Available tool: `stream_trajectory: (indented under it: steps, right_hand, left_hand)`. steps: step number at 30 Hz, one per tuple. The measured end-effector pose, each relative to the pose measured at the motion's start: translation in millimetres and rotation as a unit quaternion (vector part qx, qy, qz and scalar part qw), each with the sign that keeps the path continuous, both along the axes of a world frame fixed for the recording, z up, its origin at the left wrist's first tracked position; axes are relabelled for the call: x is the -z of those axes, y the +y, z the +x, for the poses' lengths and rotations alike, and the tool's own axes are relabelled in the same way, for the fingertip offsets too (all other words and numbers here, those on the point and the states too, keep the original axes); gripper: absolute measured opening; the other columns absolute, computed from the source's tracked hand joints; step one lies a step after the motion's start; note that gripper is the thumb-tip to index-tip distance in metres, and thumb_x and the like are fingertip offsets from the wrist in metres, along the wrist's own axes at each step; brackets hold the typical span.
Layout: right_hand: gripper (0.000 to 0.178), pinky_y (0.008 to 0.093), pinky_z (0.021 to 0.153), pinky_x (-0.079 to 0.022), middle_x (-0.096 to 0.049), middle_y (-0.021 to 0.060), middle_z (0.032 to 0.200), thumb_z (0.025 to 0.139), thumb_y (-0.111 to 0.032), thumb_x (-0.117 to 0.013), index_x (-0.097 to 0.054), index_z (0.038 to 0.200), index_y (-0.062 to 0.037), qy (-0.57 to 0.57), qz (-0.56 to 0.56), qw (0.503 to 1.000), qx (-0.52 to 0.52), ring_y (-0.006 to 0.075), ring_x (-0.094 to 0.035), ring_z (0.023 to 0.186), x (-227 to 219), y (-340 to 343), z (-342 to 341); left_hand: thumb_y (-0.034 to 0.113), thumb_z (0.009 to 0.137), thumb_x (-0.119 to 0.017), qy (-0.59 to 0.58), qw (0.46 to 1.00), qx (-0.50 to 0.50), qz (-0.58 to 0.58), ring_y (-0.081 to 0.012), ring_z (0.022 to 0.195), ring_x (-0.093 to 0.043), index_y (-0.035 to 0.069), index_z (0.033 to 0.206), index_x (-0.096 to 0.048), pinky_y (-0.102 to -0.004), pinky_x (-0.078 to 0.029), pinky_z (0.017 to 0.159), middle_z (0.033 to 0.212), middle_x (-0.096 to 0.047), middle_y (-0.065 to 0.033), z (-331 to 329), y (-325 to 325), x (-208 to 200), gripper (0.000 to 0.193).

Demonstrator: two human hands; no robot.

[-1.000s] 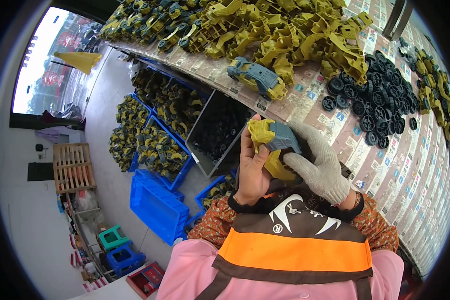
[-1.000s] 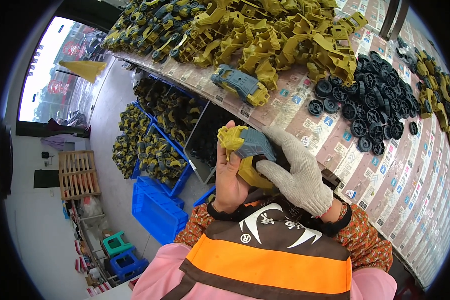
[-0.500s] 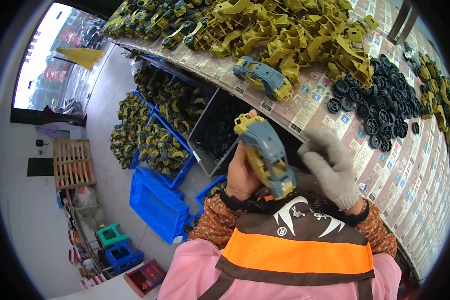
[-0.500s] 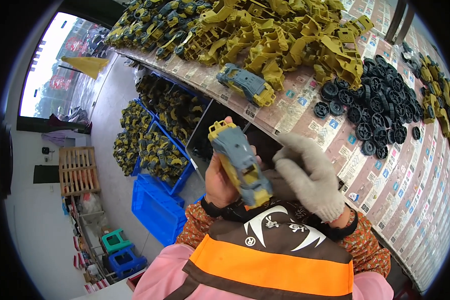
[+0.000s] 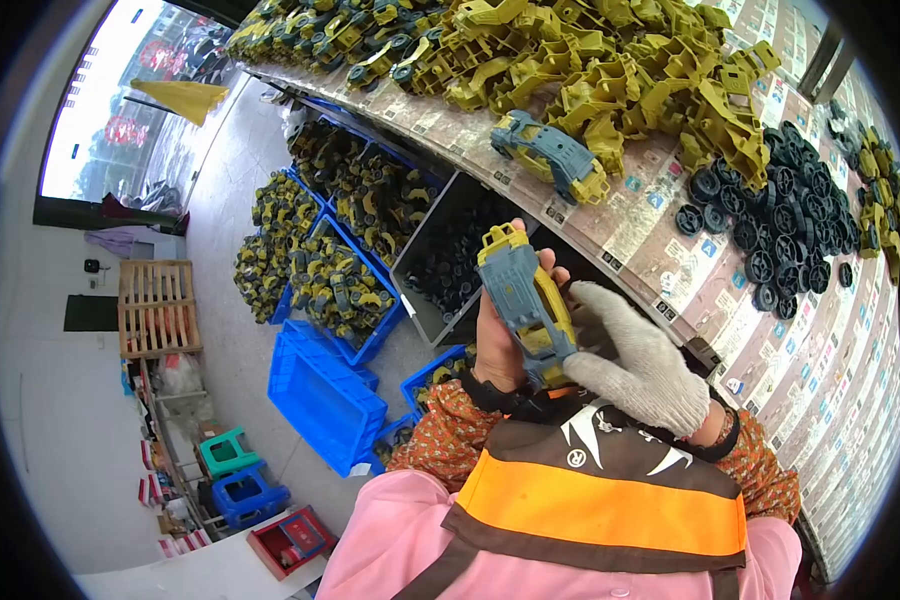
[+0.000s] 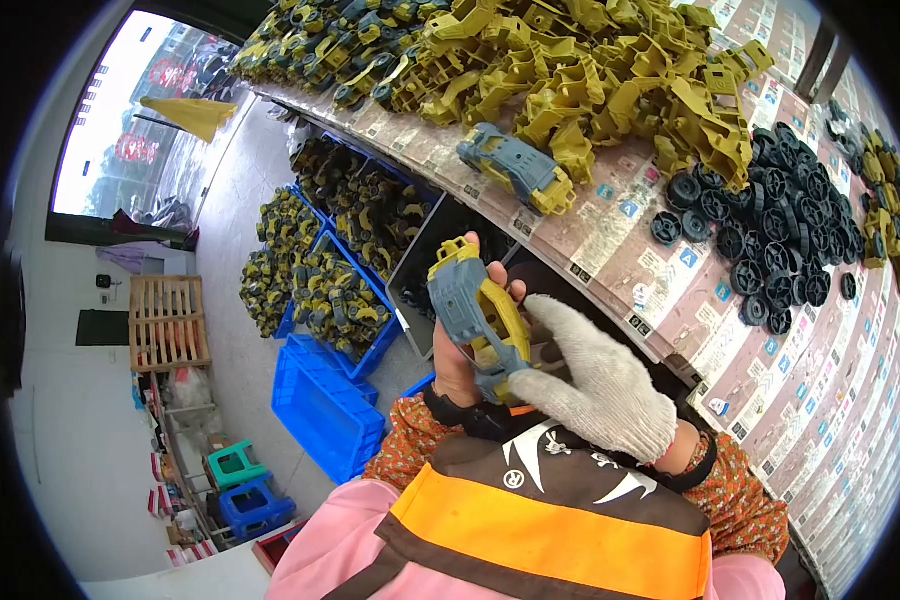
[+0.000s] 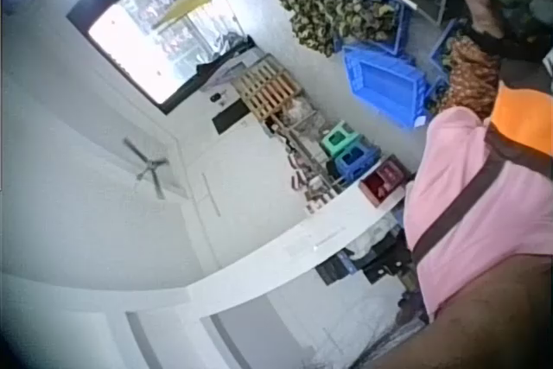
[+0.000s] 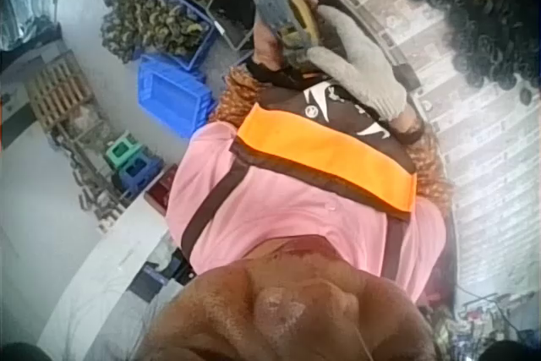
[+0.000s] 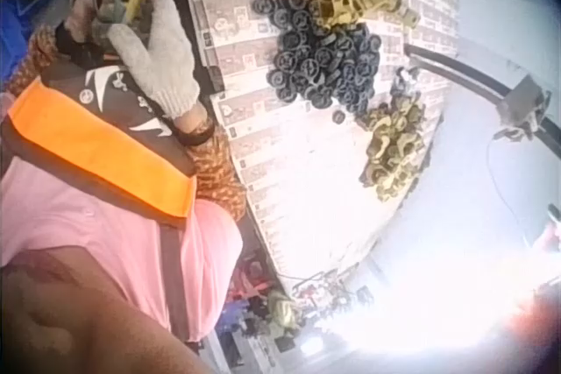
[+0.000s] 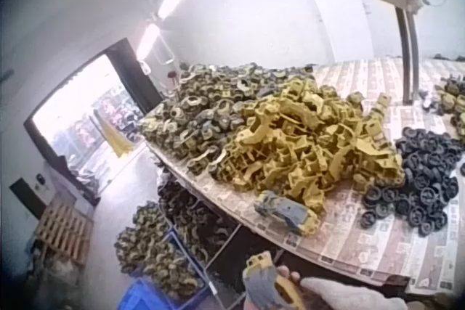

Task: Assembling plastic toy vehicle components at a factory workstation.

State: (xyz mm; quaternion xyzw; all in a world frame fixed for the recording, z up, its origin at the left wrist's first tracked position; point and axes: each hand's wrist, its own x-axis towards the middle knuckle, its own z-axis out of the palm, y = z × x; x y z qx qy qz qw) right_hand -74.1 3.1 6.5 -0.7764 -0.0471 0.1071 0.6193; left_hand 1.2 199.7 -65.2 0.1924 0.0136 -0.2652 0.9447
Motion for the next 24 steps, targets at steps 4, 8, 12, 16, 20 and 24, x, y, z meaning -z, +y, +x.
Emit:
stream_trajectory:
  steps: [4, 8, 12, 16, 20, 24]
  right_hand:
    - [0.087, 0.0392, 0.11, -0.05, -0.061, 0.0266, 0.139, 0.093, -0.03, -0.081, -0.033, 0.161, -0.0013, 0.051, 0.003, 0.998, -0.043, 0.0341, -0.063, 0.13, 16, 5, 3]
    - [0.083, 0.0382, 0.117, -0.043, -0.057, 0.0135, 0.146, 0.087, -0.01, -0.083, -0.039, 0.157, 0.0018, 0.156, 0.256, 0.953, -0.033, 0.0226, -0.053, 0.137, 26, -3, 14]
    - [0.077, 0.0378, 0.116, -0.044, -0.058, 0.0121, 0.144, 0.086, -0.006, -0.08, -0.044, 0.154, 0.0006, 0.201, 0.305, 0.931, 0.008, 0.0212, -0.056, 0.135, 26, -11, 13]
    - [0.078, 0.037, 0.115, -0.044, -0.059, 0.0094, 0.144, 0.083, -0.002, -0.079, -0.045, 0.154, -0.0018, 0.155, 0.279, 0.947, 0.03, 0.0209, -0.056, 0.135, 38, -16, 12]
    - [0.078, 0.037, 0.116, -0.044, -0.058, 0.0091, 0.142, 0.082, -0.002, -0.08, -0.046, 0.152, -0.0019, 0.108, 0.234, 0.965, 0.049, 0.0211, -0.055, 0.134, 49, -11, 11]
    - [0.078, 0.0375, 0.117, -0.043, -0.056, 0.0098, 0.141, 0.081, -0.002, -0.081, -0.047, 0.151, -0.0018, 0.062, 0.165, 0.983, 0.047, 0.0219, -0.055, 0.134, 52, -12, 10]
  left_hand:
    - [0.061, 0.11, -0.04, -0.124, 0.984, -0.053, 0.116, -0.0226, 0.116, -0.068, 0.021, 0.166, -0.031, -0.0364, -0.058, 0.096, 0.136, -0.066, -0.0151, -8, -16, 8, 0.069]
    - [0.059, 0.112, -0.041, -0.177, 0.972, -0.007, 0.151, -0.0222, 0.12, -0.066, 0.011, 0.166, -0.028, -0.0375, -0.056, 0.101, 0.142, -0.063, -0.018, -8, -15, 6, 0.073]
    - [0.062, 0.108, -0.047, -0.232, 0.926, -0.016, 0.298, -0.0272, 0.139, -0.055, 0.013, 0.168, -0.025, -0.0411, -0.046, 0.113, 0.163, -0.045, -0.0146, -6, -16, -5, 0.08]
    - [0.055, 0.103, -0.065, -0.245, 0.946, 0.039, 0.208, -0.0246, 0.153, -0.037, 0.006, 0.169, -0.012, -0.0395, -0.033, 0.122, 0.166, -0.036, -0.0116, -11, -7, -21, 0.098]
    - [0.022, 0.097, -0.08, -0.285, 0.912, -0.006, 0.296, -0.02, 0.146, -0.042, 0.006, 0.166, -0.016, -0.0385, -0.037, 0.12, 0.154, -0.043, -0.0111, -19, -16, -33, 0.096]
    - [0.017, 0.1, -0.076, -0.256, 0.914, 0.018, 0.315, -0.0182, 0.138, -0.049, 0.005, 0.16, -0.025, -0.0359, -0.04, 0.117, 0.15, -0.047, -0.0094, -21, -14, -38, 0.079]
